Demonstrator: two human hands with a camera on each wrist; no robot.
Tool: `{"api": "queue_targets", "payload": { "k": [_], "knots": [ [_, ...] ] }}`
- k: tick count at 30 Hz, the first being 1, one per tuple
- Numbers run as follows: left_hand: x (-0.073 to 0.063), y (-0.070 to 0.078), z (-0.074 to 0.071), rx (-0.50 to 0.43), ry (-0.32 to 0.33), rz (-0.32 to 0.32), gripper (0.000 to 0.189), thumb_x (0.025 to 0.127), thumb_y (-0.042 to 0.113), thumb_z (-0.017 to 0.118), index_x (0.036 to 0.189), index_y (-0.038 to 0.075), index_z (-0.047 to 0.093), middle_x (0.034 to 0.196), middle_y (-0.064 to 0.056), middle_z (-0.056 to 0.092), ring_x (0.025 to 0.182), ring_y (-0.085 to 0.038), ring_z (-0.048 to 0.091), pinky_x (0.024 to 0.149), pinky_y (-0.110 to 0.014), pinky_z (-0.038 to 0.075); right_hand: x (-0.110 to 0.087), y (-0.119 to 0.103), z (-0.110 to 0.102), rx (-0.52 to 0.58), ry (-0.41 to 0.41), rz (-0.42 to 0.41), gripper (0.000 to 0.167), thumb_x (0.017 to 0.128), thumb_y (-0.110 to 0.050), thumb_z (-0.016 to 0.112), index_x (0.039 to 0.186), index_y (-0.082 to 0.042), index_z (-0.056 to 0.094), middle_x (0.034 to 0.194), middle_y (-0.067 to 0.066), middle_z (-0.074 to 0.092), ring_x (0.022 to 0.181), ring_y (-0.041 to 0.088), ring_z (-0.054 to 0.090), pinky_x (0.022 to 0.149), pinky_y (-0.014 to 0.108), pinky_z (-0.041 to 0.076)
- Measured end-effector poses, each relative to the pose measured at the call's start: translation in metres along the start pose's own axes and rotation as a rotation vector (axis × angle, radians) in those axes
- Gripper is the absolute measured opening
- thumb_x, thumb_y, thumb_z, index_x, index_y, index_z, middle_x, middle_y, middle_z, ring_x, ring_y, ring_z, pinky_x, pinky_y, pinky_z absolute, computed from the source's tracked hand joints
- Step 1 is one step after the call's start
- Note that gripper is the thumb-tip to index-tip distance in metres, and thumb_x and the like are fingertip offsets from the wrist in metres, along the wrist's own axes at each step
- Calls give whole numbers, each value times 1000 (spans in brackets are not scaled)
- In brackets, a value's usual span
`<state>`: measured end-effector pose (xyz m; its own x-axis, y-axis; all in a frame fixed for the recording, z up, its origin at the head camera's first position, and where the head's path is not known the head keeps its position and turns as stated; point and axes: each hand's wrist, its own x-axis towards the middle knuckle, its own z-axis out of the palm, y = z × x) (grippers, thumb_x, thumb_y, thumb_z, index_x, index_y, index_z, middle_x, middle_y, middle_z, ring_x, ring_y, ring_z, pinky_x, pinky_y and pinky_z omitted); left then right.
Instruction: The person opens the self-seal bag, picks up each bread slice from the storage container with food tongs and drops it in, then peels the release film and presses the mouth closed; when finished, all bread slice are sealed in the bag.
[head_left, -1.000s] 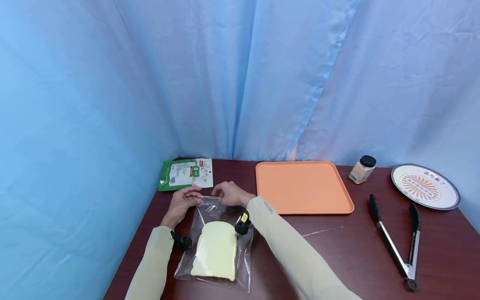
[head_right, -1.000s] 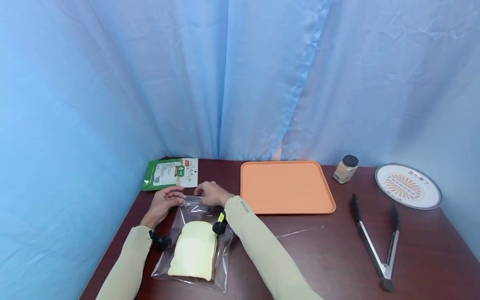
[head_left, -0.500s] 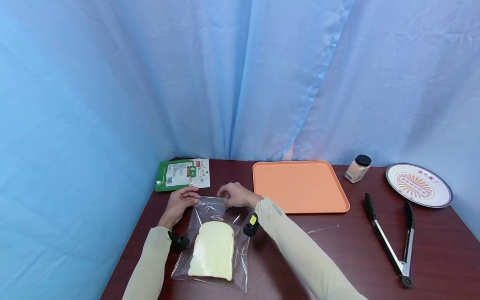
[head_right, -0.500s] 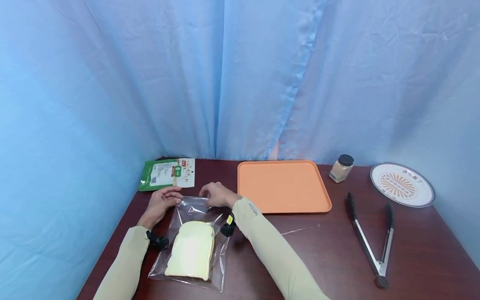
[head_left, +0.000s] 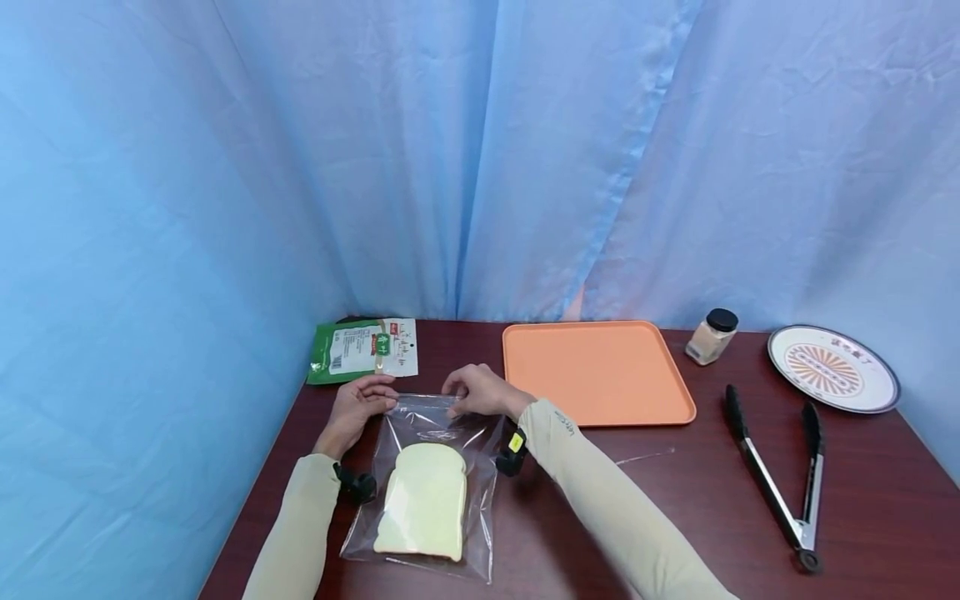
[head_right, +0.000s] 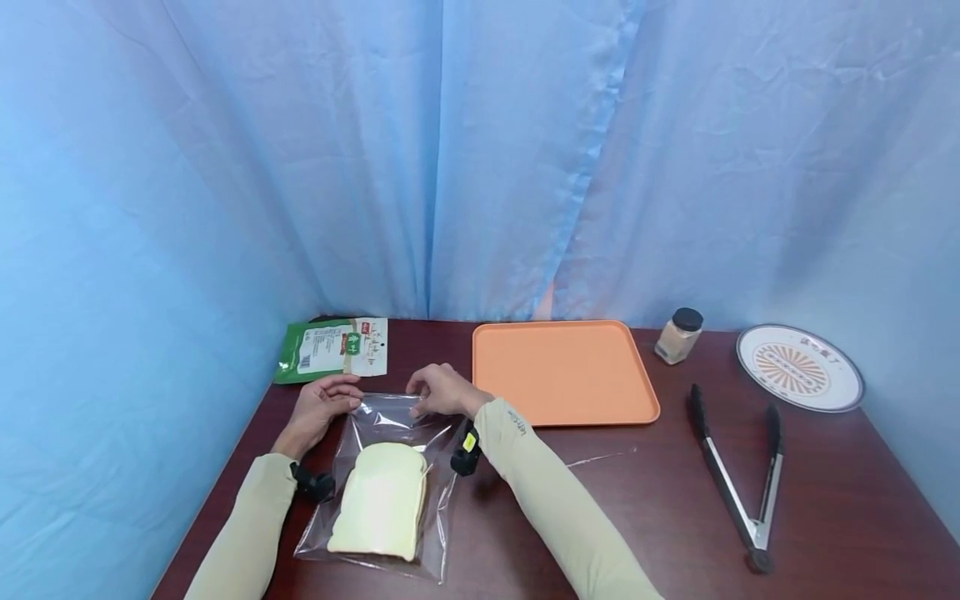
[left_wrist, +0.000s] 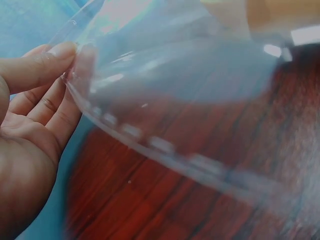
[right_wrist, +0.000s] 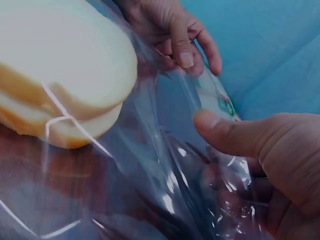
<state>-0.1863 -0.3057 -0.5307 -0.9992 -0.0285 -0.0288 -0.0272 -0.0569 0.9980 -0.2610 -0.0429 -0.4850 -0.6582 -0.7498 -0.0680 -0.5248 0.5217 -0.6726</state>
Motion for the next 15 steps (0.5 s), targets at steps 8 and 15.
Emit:
{"api": "queue_targets", "payload": {
  "k": [8, 15],
  "knots": [
    [-2, 2, -1, -49, 8, -23, 51, 87, -16, 64, 134, -23, 44, 84, 4, 74, 74, -4, 71, 69, -18, 59, -7, 3, -5, 1, 7, -5, 28, 82, -13, 83, 108, -8, 75, 86, 2, 74, 75, 7, 64, 72, 23, 54],
    [-2, 4, -2, -49, 6, -42, 52, 87, -19, 62, 135, -24, 42, 84, 3, 74, 75, -5, 72, 68, -19, 59, -13, 9, -8, 43, -6, 5, 27, 83, -5, 79, 110, -7, 74, 84, 2, 75, 74, 6, 66, 69, 21, 54]
  ]
}}
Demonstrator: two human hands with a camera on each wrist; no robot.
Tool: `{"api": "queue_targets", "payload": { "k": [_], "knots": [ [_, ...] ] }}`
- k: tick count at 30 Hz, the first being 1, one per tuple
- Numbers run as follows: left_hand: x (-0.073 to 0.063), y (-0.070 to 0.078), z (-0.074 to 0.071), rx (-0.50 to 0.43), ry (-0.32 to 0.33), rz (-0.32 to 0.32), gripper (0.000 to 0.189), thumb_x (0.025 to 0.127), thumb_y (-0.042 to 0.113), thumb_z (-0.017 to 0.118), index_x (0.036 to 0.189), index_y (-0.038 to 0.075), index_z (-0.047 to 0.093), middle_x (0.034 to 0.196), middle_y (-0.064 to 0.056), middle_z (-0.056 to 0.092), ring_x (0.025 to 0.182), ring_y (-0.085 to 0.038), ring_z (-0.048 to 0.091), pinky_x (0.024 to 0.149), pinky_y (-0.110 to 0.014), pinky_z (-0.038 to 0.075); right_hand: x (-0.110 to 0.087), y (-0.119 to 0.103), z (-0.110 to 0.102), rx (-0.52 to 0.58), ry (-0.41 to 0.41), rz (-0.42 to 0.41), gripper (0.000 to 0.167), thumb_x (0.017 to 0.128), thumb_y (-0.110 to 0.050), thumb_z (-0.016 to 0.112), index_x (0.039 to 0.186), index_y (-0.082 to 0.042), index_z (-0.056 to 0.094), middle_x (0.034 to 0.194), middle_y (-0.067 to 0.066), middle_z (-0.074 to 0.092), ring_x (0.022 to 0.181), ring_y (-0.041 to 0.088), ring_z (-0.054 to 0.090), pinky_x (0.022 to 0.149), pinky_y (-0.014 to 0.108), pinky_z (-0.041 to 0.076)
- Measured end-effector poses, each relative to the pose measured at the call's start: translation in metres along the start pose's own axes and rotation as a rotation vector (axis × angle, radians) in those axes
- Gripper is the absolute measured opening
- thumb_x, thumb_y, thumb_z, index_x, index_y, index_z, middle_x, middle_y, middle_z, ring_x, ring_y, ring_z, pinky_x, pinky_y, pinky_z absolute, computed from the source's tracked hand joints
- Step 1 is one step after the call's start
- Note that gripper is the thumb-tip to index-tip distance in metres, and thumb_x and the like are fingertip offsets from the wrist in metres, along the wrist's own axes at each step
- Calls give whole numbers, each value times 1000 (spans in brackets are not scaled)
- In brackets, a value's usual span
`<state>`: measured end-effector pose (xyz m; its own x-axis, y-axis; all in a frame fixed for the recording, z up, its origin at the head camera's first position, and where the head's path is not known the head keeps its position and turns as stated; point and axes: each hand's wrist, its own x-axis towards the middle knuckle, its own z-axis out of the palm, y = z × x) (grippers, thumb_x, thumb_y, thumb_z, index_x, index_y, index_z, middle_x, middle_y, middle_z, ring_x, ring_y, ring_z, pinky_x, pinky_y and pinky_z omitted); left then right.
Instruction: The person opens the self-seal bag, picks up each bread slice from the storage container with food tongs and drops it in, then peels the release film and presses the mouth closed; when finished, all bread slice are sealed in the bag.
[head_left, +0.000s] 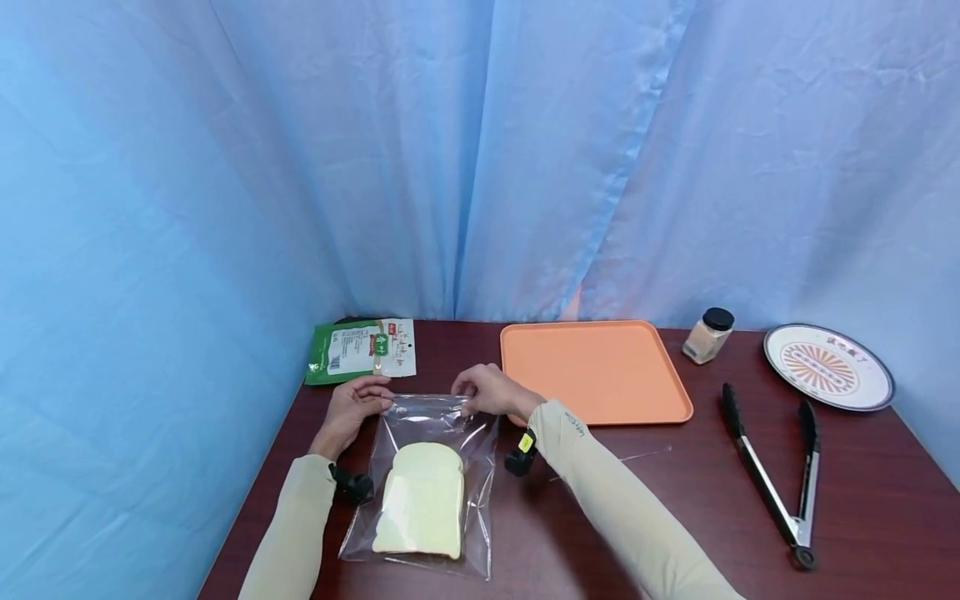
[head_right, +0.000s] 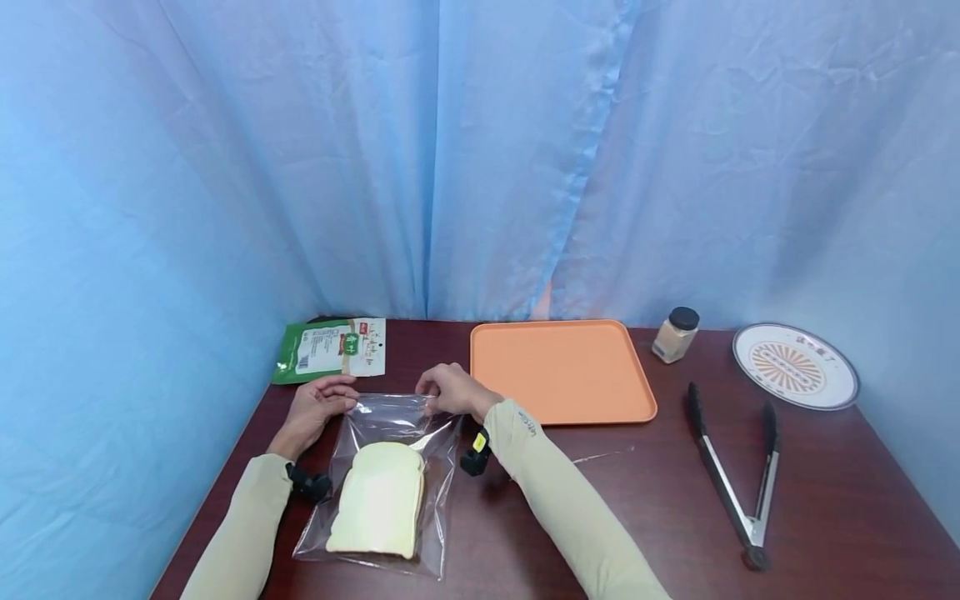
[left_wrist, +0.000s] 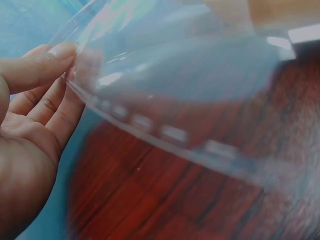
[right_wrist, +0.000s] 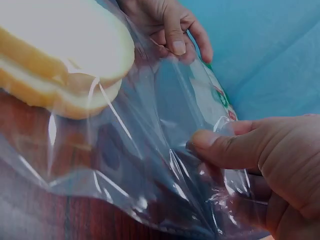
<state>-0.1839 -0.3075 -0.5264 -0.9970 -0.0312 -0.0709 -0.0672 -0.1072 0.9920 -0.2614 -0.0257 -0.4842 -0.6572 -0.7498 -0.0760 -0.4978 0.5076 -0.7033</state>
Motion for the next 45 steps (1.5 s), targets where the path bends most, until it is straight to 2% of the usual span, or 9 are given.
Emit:
{"api": "queue_targets", "payload": {
  "k": [11, 14, 20, 24, 29, 32, 36, 40, 45],
  "knots": [
    [-2, -5, -5, 24, 5, 60, 54, 86, -16, 66, 134, -23, 43, 84, 7, 75, 77, -3, 72, 71, -17, 59, -12, 22, -13, 31, 16, -1, 27, 83, 3, 76, 109, -2, 72, 80, 5, 75, 71, 7, 70, 71, 19, 57],
    [-1, -4, -4, 48, 28, 35, 53, 86, -14, 67, 134, -21, 46, 84, 6, 75, 77, -2, 71, 72, -17, 59, -15, 25, -15, 34, 30, 20, 28, 83, 7, 73, 110, -1, 71, 81, 7, 76, 71, 8, 70, 69, 20, 58],
    [6, 3, 3, 164, 76, -28, 47, 89, -6, 67, 135, -11, 53, 87, 5, 74, 78, -1, 70, 75, -18, 59, -21, 28, -17, 60, 94, 99, 34, 83, 15, 65, 114, 1, 70, 82, 8, 75, 70, 11, 70, 66, 25, 58],
    [10, 8, 5, 235, 90, -60, 46, 92, -4, 65, 136, -8, 54, 95, -2, 75, 79, -1, 69, 75, -19, 59, -24, 28, -18, 33, 135, 112, 33, 83, 13, 64, 114, 2, 69, 84, 8, 74, 72, 12, 69, 67, 25, 58],
    [14, 15, 7, 333, 66, -96, 46, 92, -3, 64, 137, -8, 52, 111, -24, 71, 76, -3, 69, 72, -24, 60, -29, 29, -26, 2, 160, 101, 29, 89, 2, 66, 117, 4, 67, 92, 13, 76, 75, 18, 73, 65, 23, 57],
    [13, 21, 8, 447, 55, -103, 45, 95, 2, 63, 137, -7, 52, 119, -30, 66, 80, -6, 69, 73, -27, 60, -37, 30, -35, 2, 167, 86, 29, 91, -2, 65, 118, 6, 66, 96, 16, 75, 75, 21, 74, 61, 24, 58],
    [8, 33, 9, 644, 74, -79, 40, 96, 8, 64, 134, -5, 57, 120, -28, 65, 92, -21, 70, 79, -34, 61, -54, 35, -48, -51, 180, 74, 27, 92, -7, 66, 118, 2, 68, 98, 13, 75, 76, 17, 73, 62, 25, 58],
    [1, 50, 9, 836, 94, -19, 39, 96, 11, 64, 132, -4, 59, 123, -28, 64, 104, -36, 66, 87, -45, 59, -79, 41, -62, -119, 210, 71, 27, 93, -12, 68, 118, -2, 69, 101, 9, 75, 87, 16, 71, 72, 30, 58],
    [-9, 75, 14, 974, 88, 42, 44, 97, 15, 62, 136, -4, 56, 136, -29, 59, 122, -44, 59, 102, -57, 51, -118, 48, -77, -168, 243, 72, 27, 94, -15, 69, 119, -4, 69, 103, 8, 75, 92, 18, 71, 77, 36, 59]
  ]
}}
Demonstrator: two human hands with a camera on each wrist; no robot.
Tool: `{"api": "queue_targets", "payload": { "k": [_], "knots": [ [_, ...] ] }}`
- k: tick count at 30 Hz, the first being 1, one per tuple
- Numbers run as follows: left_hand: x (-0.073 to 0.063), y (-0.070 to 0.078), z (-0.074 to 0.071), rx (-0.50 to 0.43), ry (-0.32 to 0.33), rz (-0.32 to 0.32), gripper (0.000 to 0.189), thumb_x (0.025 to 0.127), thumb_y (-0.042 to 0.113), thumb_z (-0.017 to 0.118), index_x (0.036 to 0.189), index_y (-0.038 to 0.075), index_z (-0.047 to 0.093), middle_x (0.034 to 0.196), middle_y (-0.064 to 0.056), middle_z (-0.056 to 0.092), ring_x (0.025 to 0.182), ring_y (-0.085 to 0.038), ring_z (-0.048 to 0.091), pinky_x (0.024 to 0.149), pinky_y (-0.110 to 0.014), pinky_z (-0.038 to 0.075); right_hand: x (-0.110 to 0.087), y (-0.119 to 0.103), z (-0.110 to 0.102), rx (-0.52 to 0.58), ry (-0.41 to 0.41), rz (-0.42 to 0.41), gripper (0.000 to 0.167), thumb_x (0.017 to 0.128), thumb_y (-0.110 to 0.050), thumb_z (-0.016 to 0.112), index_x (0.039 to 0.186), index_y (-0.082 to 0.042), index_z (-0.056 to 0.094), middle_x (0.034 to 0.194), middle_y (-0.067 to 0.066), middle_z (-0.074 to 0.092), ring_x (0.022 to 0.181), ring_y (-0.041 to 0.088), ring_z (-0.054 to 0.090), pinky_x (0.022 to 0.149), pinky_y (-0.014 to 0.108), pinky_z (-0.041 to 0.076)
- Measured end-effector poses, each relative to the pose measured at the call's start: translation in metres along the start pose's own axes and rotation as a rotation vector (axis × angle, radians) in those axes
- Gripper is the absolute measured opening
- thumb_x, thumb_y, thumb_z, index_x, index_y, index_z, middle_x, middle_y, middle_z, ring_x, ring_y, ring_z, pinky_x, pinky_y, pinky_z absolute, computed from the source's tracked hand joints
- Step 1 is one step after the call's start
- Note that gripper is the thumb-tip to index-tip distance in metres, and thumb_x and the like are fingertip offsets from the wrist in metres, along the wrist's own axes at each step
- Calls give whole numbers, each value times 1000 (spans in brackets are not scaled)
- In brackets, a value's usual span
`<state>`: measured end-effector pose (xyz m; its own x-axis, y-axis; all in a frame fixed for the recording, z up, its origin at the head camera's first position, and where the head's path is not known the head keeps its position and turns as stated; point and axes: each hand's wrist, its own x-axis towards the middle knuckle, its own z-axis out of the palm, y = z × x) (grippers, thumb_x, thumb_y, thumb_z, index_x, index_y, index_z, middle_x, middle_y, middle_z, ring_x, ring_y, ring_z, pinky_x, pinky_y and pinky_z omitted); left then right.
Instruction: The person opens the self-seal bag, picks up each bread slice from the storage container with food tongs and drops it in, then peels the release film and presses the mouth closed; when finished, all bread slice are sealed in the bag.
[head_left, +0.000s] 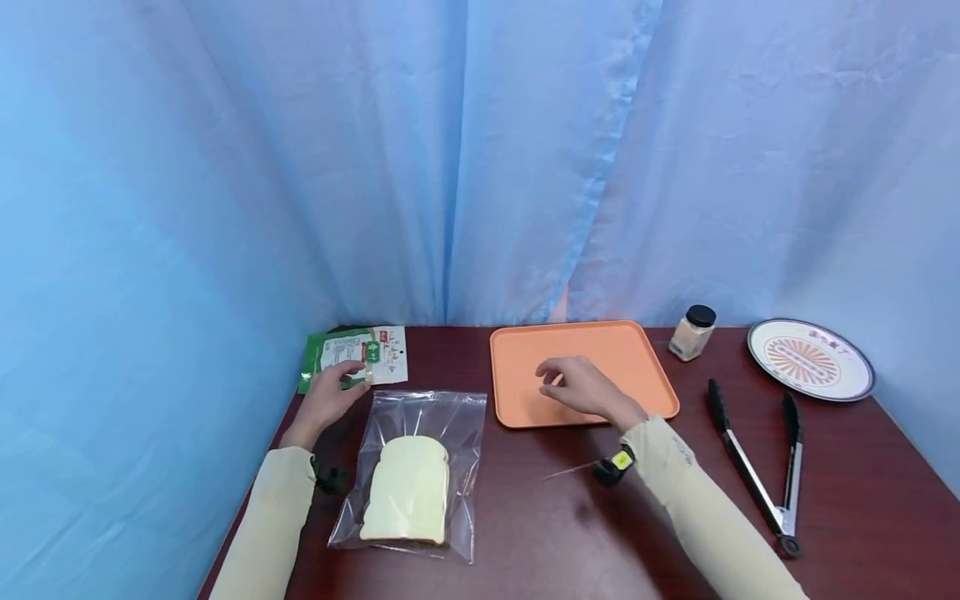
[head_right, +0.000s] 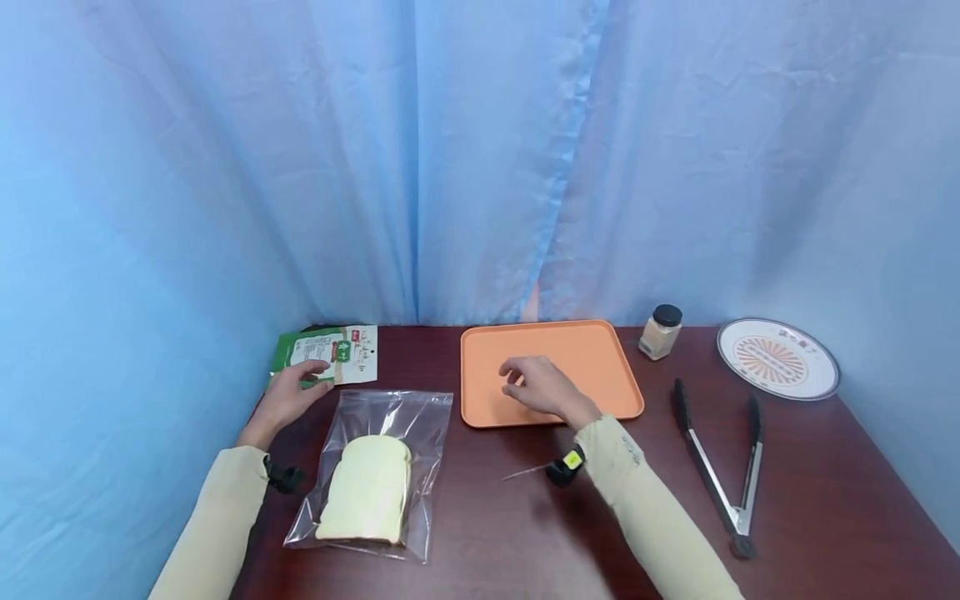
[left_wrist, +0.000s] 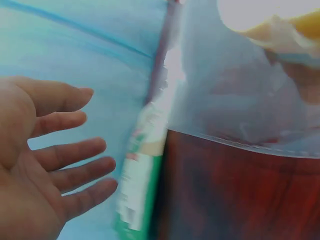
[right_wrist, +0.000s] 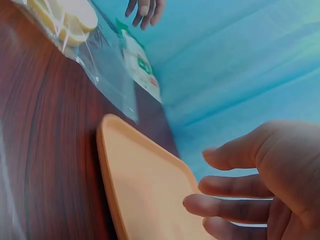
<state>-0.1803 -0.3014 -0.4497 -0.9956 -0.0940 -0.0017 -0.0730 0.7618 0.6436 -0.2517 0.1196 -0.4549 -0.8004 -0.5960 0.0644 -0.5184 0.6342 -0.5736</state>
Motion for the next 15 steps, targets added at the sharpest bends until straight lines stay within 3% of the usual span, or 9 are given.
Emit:
{"api": "queue_targets", "payload": {
  "k": [3, 9, 15],
  "knots": [
    [-9, 11, -9, 65, 6, 50, 46, 99, 16, 60, 140, -5, 52, 142, -29, 54, 131, -46, 52, 109, -61, 43, -21, 9, -12, -46, 36, -6, 26, 94, -15, 68, 118, -5, 69, 104, 9, 75, 92, 18, 71, 77, 36, 59],
    [-35, 34, -22, 193, 47, 209, 48, 102, 18, 56, 143, -5, 48, 149, -33, 44, 141, -50, 40, 115, -63, 34, -67, 28, -37, -111, 96, 24, 29, 96, -16, 67, 122, -4, 67, 113, 16, 73, 94, 23, 71, 77, 40, 59],
    [-65, 46, -27, 310, 88, 264, 56, 100, 26, 60, 146, -4, 45, 154, -34, 37, 143, -53, 34, 115, -68, 31, -109, 41, -47, -189, 170, 105, 38, 98, -25, 66, 128, -3, 64, 126, 20, 67, 109, 35, 66, 87, 52, 56]
  ]
}}
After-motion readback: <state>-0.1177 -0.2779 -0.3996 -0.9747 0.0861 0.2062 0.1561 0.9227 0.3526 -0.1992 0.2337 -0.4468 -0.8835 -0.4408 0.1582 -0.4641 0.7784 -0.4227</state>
